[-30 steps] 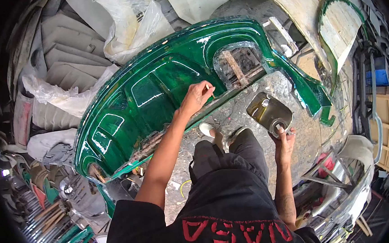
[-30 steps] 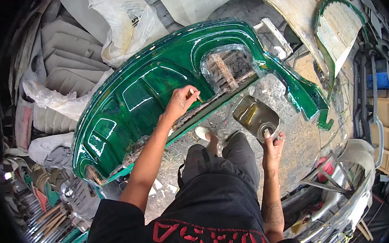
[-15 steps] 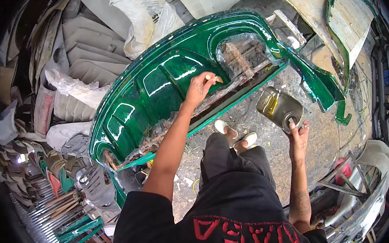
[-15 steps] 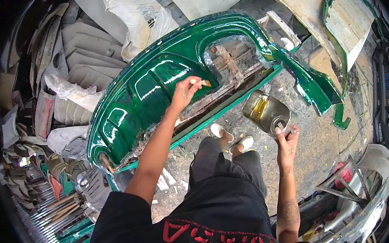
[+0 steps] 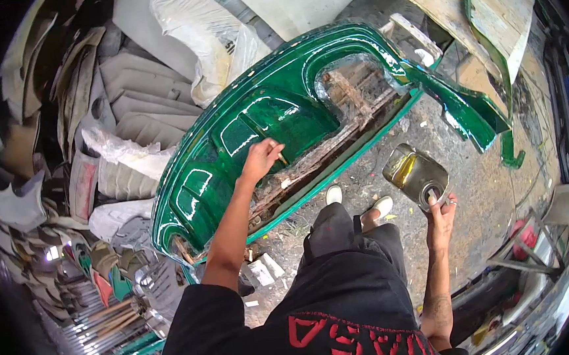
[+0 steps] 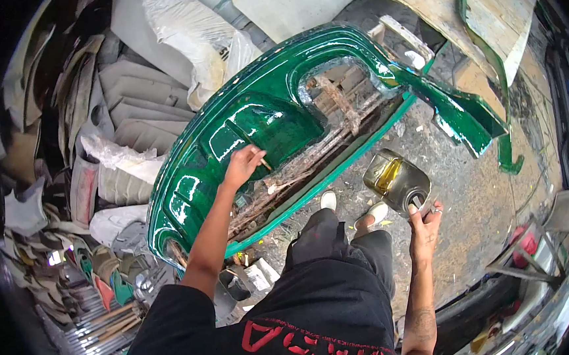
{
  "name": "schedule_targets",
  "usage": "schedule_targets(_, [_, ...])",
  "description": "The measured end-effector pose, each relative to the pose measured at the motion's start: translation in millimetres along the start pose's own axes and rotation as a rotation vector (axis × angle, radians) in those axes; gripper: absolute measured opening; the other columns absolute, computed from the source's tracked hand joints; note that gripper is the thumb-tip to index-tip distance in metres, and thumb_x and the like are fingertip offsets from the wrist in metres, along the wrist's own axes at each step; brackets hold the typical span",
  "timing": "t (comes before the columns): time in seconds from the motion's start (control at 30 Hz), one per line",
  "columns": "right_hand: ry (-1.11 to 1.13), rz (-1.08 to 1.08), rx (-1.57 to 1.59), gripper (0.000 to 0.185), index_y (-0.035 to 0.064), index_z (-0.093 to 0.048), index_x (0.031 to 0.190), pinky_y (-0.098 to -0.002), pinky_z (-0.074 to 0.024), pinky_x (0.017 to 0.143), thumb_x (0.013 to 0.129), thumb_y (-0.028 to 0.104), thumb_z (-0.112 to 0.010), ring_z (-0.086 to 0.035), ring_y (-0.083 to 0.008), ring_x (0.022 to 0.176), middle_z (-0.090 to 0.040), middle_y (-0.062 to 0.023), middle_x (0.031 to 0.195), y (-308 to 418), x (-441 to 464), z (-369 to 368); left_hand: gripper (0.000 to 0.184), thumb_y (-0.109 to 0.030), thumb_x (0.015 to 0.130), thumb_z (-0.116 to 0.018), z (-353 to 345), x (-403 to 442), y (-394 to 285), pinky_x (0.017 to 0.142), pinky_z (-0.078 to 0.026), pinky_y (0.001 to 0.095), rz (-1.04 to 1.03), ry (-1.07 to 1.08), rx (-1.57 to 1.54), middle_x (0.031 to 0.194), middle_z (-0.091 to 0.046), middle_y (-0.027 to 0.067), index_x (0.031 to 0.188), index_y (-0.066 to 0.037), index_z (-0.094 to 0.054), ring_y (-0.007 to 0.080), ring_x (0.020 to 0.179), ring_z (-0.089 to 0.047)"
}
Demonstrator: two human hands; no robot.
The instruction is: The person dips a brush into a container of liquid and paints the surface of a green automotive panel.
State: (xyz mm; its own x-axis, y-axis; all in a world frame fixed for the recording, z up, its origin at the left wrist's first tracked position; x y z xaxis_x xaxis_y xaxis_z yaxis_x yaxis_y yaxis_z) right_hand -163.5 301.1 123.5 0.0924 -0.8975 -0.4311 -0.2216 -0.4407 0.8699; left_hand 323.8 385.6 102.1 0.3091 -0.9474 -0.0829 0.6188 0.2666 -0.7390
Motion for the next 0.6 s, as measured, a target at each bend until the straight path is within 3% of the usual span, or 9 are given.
schedule_targets(0.07, [-0.046,0.003,0.018,0.059,0.0054,-0.031,0.134,-0.0323,-0.0465,0.091,0.09,0.016,-0.069,-0.056,-0.0183,0.105,-0.058,-0.0115,0.119,1.9,-11.6,-12.4,0.021,-0.013,0.094,-0.065,-18.2,43.4,-16.7,0.053,-0.047,0.0304,0.007,0.205,-0.022,0.063,-0.064,0.0067,0.078,-0.002,-0.056,0.014,0.058,-0.063])
schedule_targets(0.17, [-0.091,0.02,0.026,0.058,0.0055,-0.031,0.133,-0.033,-0.0462,0.093,0.091,0.015,-0.068,-0.056,-0.0183,0.107,-0.057,-0.0111,0.12,2.9,-21.3,-24.5,0.027,-0.021,0.093,-0.066,-53.8,105.0,-37.3,0.055,-0.047,0.0352,-0.16,0.197,0.017,0.064,-0.064,0.0147,0.077,0.0,-0.057,0.0249,0.059,-0.065])
schedule_targets(0.2, [-0.092,0.025,0.028,0.057,0.0059,-0.031,0.133,-0.0336,-0.0461,0.094,0.091,0.015,-0.068,-0.056,-0.0188,0.108,-0.056,-0.011,0.122,0.1,-28.2,-27.2,0.025,-0.022,0.092,-0.067,-59.9,115.5,-43.3,0.057,-0.048,0.0344,-0.253,0.107,0.029,0.065,-0.065,0.0125,0.082,0.001,-0.061,0.0208,0.06,-0.065])
schedule_targets(0.27, [-0.12,0.041,0.049,0.057,0.0065,-0.031,0.133,-0.0348,-0.0461,0.096,0.091,0.015,-0.068,-0.056,-0.0196,0.111,-0.055,-0.011,0.124,-3.2,-40.8,-35.0,0.019,-0.017,0.093,-0.066,-61.6,119.1,-57.1,0.059,-0.05,0.0312,-0.155,0.056,-0.215,0.068,-0.067,0.0093,0.087,0.001,-0.064,0.0154,0.062,-0.064])
schedule_targets(0.43, [-0.168,0.078,0.13,0.056,0.0088,-0.031,0.133,-0.0406,-0.0466,0.098,0.091,0.015,-0.067,-0.054,-0.0228,0.116,-0.053,-0.012,0.129,-15.0,-65.6,-49.7,0.009,-0.009,0.095,-0.061,-43.4,58.2,10.8,0.063,-0.051,0.0265,-0.283,0.017,-0.255,0.08,-0.069,0.0073,0.098,-0.001,-0.064,0.0117,0.068,-0.063])
schedule_targets(0.5, [-0.19,0.11,0.136,0.051,0.0094,-0.032,0.13,-0.0451,-0.0498,0.096,0.093,0.016,-0.066,-0.057,-0.0242,0.115,-0.054,-0.0125,0.127,-19.9,-74.8,-55.9,0.01,-0.01,0.095,-0.062,-20.3,24.4,25.4,0.067,-0.053,0.0274,-0.157,0.048,-0.283,0.082,-0.069,0.0068,0.099,-0.001,-0.064,0.0119,0.072,-0.066])
schedule_targets(0.53, [-0.205,0.129,0.138,0.047,0.0099,-0.032,0.127,-0.0495,-0.053,0.095,0.094,0.018,-0.065,-0.059,-0.0256,0.114,-0.056,-0.0131,0.125,-23.2,-79.7,-56.7,0.012,-0.012,0.095,-0.063,-7.9,14.8,30.9,0.066,-0.053,0.0275,-0.123,0.066,-0.25,0.08,-0.069,0.007,0.098,-0.001,-0.064,0.0117,0.073,-0.067])
schedule_targets(0.6, [-0.233,0.126,0.126,0.046,0.01,-0.034,0.127,-0.0498,-0.053,0.094,0.094,0.018,-0.065,-0.059,-0.0258,0.114,-0.055,-0.0129,0.126,-30.8,-86.1,-57.5,0.014,-0.015,0.093,-0.065,14.5,16.7,35.5,0.06,-0.051,0.0286,-0.005,0.135,-0.156,0.076,-0.068,0.0065,0.092,-0.001,-0.063,0.0115,0.068,-0.066])
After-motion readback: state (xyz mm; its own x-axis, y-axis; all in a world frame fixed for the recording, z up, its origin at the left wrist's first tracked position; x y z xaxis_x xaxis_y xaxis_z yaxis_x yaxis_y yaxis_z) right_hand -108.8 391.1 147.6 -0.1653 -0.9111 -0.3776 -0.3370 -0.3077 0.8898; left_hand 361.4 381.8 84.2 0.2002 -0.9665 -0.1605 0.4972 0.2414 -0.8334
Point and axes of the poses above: each hand's wrist, its own x-axis towards the middle knuckle, its own z-axis out of the back of the hand, y = z × x, the point moved 1 cm from there along x, towards the middle knuckle
